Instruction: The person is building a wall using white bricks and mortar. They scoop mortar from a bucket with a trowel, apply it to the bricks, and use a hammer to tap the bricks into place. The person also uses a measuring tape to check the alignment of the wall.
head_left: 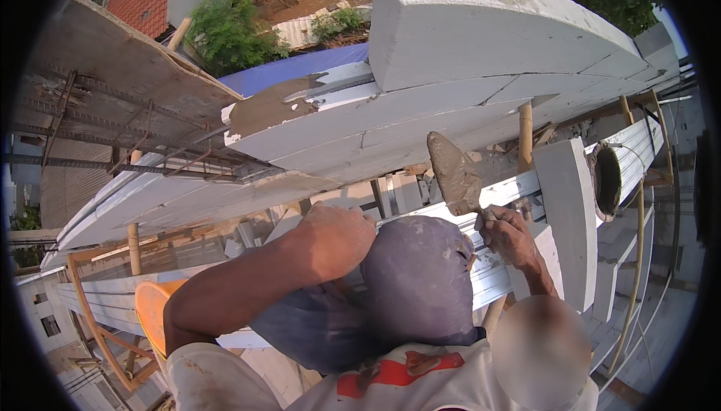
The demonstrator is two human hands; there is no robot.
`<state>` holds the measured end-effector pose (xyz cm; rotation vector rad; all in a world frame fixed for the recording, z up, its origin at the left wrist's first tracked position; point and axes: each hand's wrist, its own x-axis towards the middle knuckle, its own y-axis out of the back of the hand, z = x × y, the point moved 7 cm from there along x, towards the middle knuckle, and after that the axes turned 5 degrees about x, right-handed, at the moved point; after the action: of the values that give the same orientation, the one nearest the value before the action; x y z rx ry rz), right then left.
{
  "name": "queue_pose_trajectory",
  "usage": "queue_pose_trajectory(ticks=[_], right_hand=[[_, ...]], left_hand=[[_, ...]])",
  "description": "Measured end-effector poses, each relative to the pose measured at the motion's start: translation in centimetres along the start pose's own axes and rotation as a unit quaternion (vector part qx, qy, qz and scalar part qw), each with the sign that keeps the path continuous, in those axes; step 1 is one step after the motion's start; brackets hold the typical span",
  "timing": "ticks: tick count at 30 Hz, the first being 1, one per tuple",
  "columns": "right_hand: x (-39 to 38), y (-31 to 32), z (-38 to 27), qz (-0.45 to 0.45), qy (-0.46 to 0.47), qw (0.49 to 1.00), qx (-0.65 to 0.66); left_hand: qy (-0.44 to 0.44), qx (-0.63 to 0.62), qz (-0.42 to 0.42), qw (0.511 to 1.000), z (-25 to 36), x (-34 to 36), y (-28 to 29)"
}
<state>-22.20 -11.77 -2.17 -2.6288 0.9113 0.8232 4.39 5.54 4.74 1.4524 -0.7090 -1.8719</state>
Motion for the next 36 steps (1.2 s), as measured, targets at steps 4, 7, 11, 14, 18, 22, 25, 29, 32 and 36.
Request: queue_pose_trajectory(ticks=[4,7,11,14,18,22,25,29,32,36], right_hand=[[0.8,-9.6,-6.6,-0.050,0.116,0.991,-0.046],[1.0,-14.1,-11.3,0.032,0.211,0.940,-0.267],[3.1,-18.2,-12.2,0.187,0.292,0.797,-0.495],[4.6,-20.0,-12.3,0.229,0.281,0.754,-0.548],[7.0,-20.6,-10.2,0.225,0.308,0.752,-0.538],[8.8,-19.4,-7.4,0.207,0.375,0.748,-0.506],[8.5,-18.7,-5.8,0.182,0.418,0.751,-0.479],[6.0,-16.7,-4.8,0.132,0.393,0.771,-0.483],[2.1,-11.3,-3.2,0.109,0.291,0.862,-0.401],[-2.0,-3.4,-1.9,0.182,0.204,0.938,-0.215]], left_hand=[[0.099,0.003,0.004,0.995,-2.2,-3.8,-0.5],[0.104,0.047,0.079,0.990,-2.6,-5.6,-0.9],[0.120,0.046,0.056,0.990,-3.0,-6.9,-1.1],[0.120,0.035,0.078,0.989,-3.5,-7.7,-1.4],[0.129,0.031,0.090,0.987,-3.6,-8.2,-1.6],[0.116,0.021,0.105,0.987,-3.9,-8.3,-1.9],[0.109,0.020,0.109,0.988,-4.0,-8.4,-2.1],[0.105,0.003,0.107,0.989,-4.1,-8.1,-1.7],[0.081,-0.013,0.125,0.989,-4.3,-6.9,-1.6],[0.115,-0.004,0.039,0.993,-4.4,-6.2,-1.5]])
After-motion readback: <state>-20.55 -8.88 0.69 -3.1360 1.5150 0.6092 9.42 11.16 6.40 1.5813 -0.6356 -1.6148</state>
